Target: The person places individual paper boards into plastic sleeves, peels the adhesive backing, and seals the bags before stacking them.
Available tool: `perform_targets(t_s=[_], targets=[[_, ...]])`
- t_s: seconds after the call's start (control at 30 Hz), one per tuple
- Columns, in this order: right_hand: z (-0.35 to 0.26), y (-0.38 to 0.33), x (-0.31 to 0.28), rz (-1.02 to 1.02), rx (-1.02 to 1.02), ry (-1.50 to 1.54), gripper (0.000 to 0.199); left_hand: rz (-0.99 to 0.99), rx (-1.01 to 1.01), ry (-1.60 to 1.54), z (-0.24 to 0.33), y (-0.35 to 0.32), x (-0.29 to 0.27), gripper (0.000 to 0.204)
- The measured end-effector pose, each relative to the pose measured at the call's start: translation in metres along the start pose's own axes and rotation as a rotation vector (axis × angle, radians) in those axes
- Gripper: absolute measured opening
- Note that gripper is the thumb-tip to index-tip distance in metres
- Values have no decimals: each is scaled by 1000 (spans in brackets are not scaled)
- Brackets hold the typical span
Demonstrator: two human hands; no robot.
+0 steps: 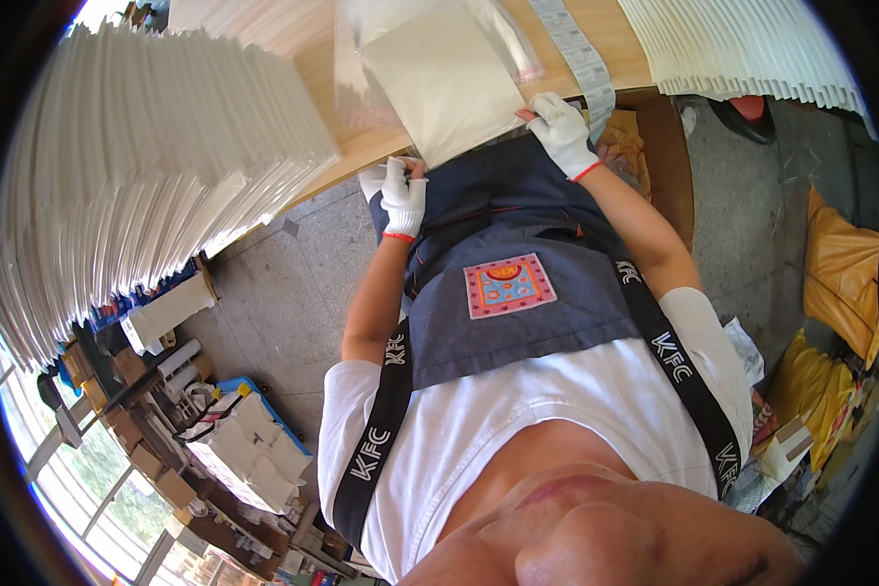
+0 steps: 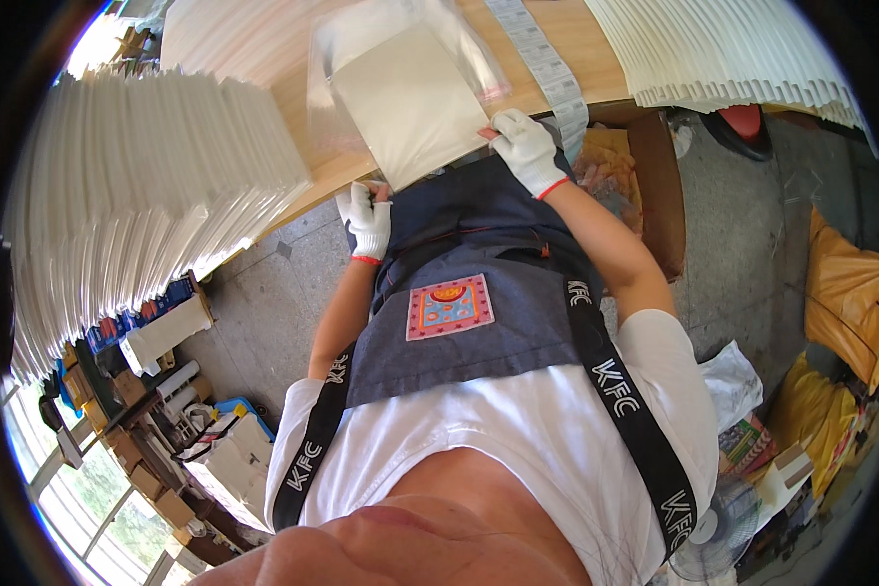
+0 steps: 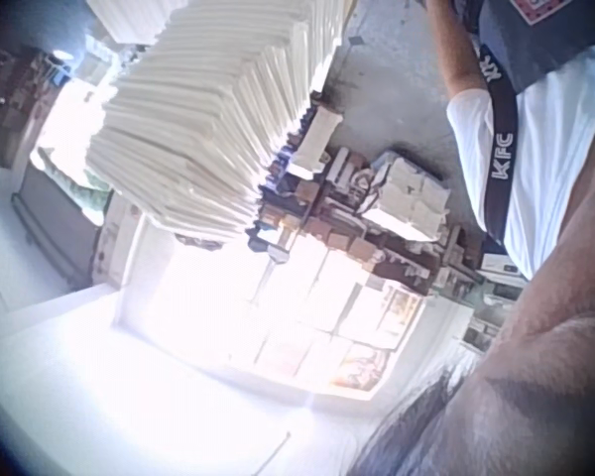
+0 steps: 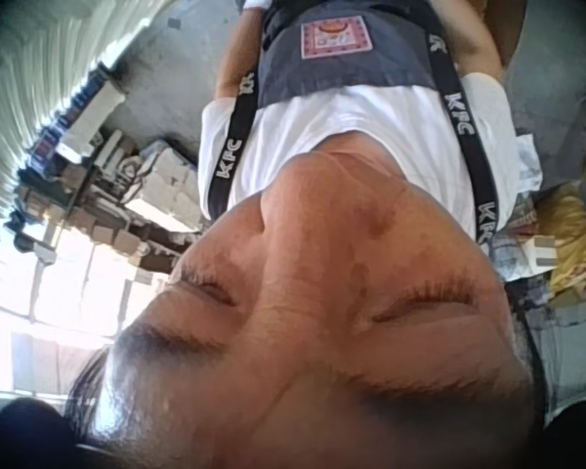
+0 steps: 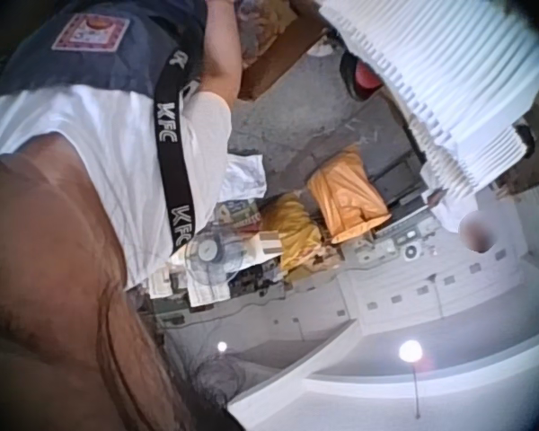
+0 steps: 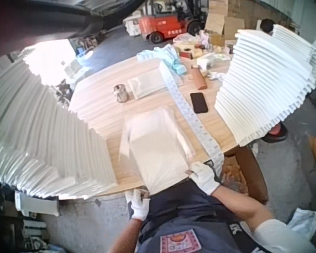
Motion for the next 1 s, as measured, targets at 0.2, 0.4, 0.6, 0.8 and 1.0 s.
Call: perform_targets(t_s=[0.2, 0.4, 0.6, 0.8, 1.0], targets=[[28, -3, 12, 267, 364, -40, 19, 793, -734, -1177, -72, -57, 60, 14], [44, -10, 2, 310, 347, 0, 17, 696, -917, -1487, -87, -63, 89, 28], [149, -52, -81, 669, 677, 321, 19, 745, -1074, -1532, -74, -65, 93, 28], [232, -33, -36, -157, 619, 469, 27, 433, -1264, -1685, -44, -85, 150, 30], [131, -66, -94, -273, 476, 622, 28, -562, -933, -1274, 74, -36, 229, 49]])
Point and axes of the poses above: each hand's wrist, its own y-axis towards the middle knuckle, its own x-axis out of the palm, z = x × y, the point moved 10 cm from there along y, towards the middle knuckle, and after that the axes turned 14 degrees about x, right-handed, at the moved point
